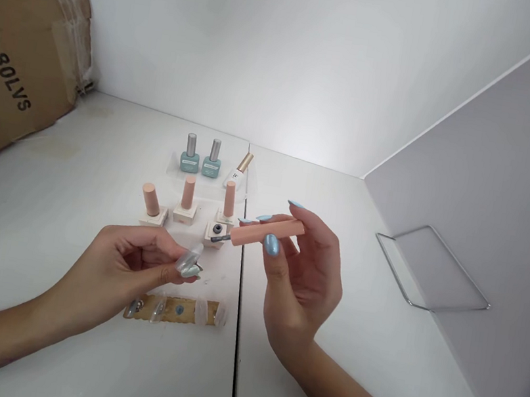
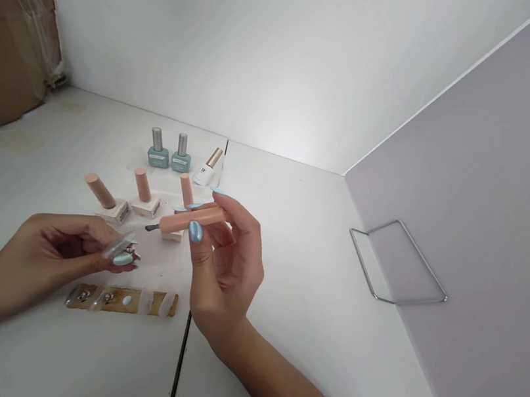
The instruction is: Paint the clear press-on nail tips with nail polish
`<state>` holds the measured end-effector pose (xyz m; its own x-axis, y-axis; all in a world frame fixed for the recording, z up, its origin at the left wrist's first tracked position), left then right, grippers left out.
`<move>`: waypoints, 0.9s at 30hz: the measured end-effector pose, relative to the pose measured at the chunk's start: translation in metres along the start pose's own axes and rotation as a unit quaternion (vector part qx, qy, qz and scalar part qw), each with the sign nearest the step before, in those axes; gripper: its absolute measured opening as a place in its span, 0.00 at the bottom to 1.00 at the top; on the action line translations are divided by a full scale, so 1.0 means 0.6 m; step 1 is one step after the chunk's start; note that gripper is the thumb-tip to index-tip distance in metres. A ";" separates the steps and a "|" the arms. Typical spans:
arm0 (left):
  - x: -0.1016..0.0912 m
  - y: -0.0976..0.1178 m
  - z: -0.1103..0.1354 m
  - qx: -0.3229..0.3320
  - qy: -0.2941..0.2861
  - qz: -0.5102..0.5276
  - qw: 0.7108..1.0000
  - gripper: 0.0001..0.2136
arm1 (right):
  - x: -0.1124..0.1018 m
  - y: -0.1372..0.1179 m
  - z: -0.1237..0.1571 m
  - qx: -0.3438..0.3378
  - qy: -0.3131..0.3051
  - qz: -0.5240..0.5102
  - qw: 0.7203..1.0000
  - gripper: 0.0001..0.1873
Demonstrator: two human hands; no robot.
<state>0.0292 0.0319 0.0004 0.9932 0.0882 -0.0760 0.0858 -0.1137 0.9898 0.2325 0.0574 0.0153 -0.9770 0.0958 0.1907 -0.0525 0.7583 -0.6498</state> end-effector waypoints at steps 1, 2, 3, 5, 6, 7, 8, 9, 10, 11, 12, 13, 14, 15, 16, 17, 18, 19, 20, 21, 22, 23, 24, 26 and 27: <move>-0.001 0.000 -0.001 0.000 0.000 0.002 1.000 0.05 | 0.000 -0.002 0.000 0.003 -0.003 -0.017 1.000 0.21; -0.001 0.001 -0.001 0.000 -0.002 0.005 1.000 0.04 | 0.001 -0.004 0.000 0.003 -0.015 -0.033 0.999 0.22; -0.001 0.002 -0.002 0.001 -0.003 0.006 1.000 0.04 | 0.002 -0.006 0.000 -0.001 -0.030 -0.046 0.998 0.22; -0.002 0.004 -0.003 0.003 -0.006 -0.001 1.000 0.04 | 0.005 -0.009 0.002 -0.011 -0.063 -0.060 0.996 0.23; -0.001 0.004 -0.003 0.002 -0.006 -0.006 1.000 0.04 | 0.006 -0.009 0.002 -0.016 -0.075 -0.063 0.995 0.24; -0.001 0.003 -0.003 0.001 -0.006 -0.010 1.000 0.04 | 0.007 -0.009 0.003 -0.019 -0.081 -0.063 0.995 0.24; -0.001 0.003 -0.003 -0.001 -0.004 -0.011 1.000 0.04 | 0.007 -0.008 0.004 -0.018 -0.081 -0.062 0.995 0.25; 0.000 0.002 -0.003 -0.003 -0.005 -0.009 1.000 0.04 | 0.007 -0.006 0.005 -0.014 -0.074 -0.058 0.995 0.25; 0.001 0.001 -0.003 -0.005 -0.005 -0.006 1.000 0.04 | 0.007 -0.004 0.006 -0.009 -0.062 -0.052 0.997 0.25; 0.001 0.001 -0.002 -0.005 -0.005 -0.004 1.000 0.04 | 0.006 -0.002 0.007 -0.004 -0.046 -0.042 0.998 0.25; 0.002 0.001 -0.002 -0.004 -0.005 -0.003 1.000 0.04 | 0.004 0.000 0.008 0.000 -0.028 -0.030 0.999 0.24; 0.002 0.001 -0.002 -0.005 -0.003 -0.005 1.000 0.04 | 0.003 0.001 0.008 0.001 -0.013 -0.019 1.000 0.24; 0.002 0.001 -0.002 -0.007 0.000 -0.009 1.000 0.04 | 0.001 0.001 0.008 0.000 -0.001 -0.011 1.000 0.24; 0.002 0.002 -0.002 -0.011 0.005 -0.014 1.000 0.04 | 0.000 0.000 0.008 -0.001 0.005 -0.007 1.000 0.24; 0.002 0.002 -0.002 -0.015 0.008 -0.017 1.000 0.05 | -0.001 0.000 0.007 -0.003 0.004 -0.008 1.000 0.23; 0.002 0.003 -0.002 -0.020 0.008 -0.021 1.000 0.05 | -0.001 -0.002 0.006 -0.005 -0.003 -0.015 1.000 0.23; 0.002 0.004 -0.003 -0.021 0.007 -0.023 0.999 0.06 | -0.001 -0.003 0.004 -0.007 -0.014 -0.025 1.000 0.23; 0.002 0.005 -0.004 -0.020 0.004 -0.025 0.999 0.06 | 0.000 -0.005 0.002 -0.009 -0.028 -0.036 0.999 0.23; 0.002 0.006 -0.005 -0.017 0.000 -0.028 0.999 0.06 | 0.000 -0.007 0.001 -0.017 -0.044 -0.048 0.998 0.24; 0.002 0.006 -0.006 -0.014 -0.003 -0.031 0.999 0.05 | 0.001 -0.008 -0.001 -0.024 -0.058 -0.056 0.996 0.24; 0.003 0.006 -0.008 -0.012 -0.005 -0.035 0.999 0.05 | 0.001 -0.009 -0.002 -0.035 -0.069 -0.061 0.995 0.24; 0.003 0.005 -0.009 -0.010 -0.007 -0.038 0.999 0.05 | 0.002 -0.009 -0.003 -0.046 -0.078 -0.063 0.994 0.24; 0.004 0.005 -0.009 -0.010 -0.008 -0.042 0.999 0.05 | 0.002 -0.009 -0.002 -0.054 -0.084 -0.064 0.993 0.24; 0.004 0.002 -0.009 -0.009 -0.012 -0.047 0.999 0.06 | 0.002 -0.006 -0.001 -0.054 -0.083 -0.061 0.993 0.24; 0.004 0.001 -0.008 -0.008 -0.014 -0.048 0.999 0.07 | 0.002 -0.005 0.001 -0.047 -0.077 -0.058 0.994 0.24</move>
<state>0.0313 0.0367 0.0014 0.9822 0.0708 -0.1740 0.1801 -0.0901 0.9795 0.2313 0.0551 0.0171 -0.9860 -0.0902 0.1403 -0.1539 0.8164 -0.5566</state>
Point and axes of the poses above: each hand's wrist, its own z-axis away from the middle knuckle, its own x-axis out of the palm, y = z × x, the point moved 2 cm from there along -z, towards the middle knuckle, and after that the axes turned 10 degrees about y, right-handed, at the moved point
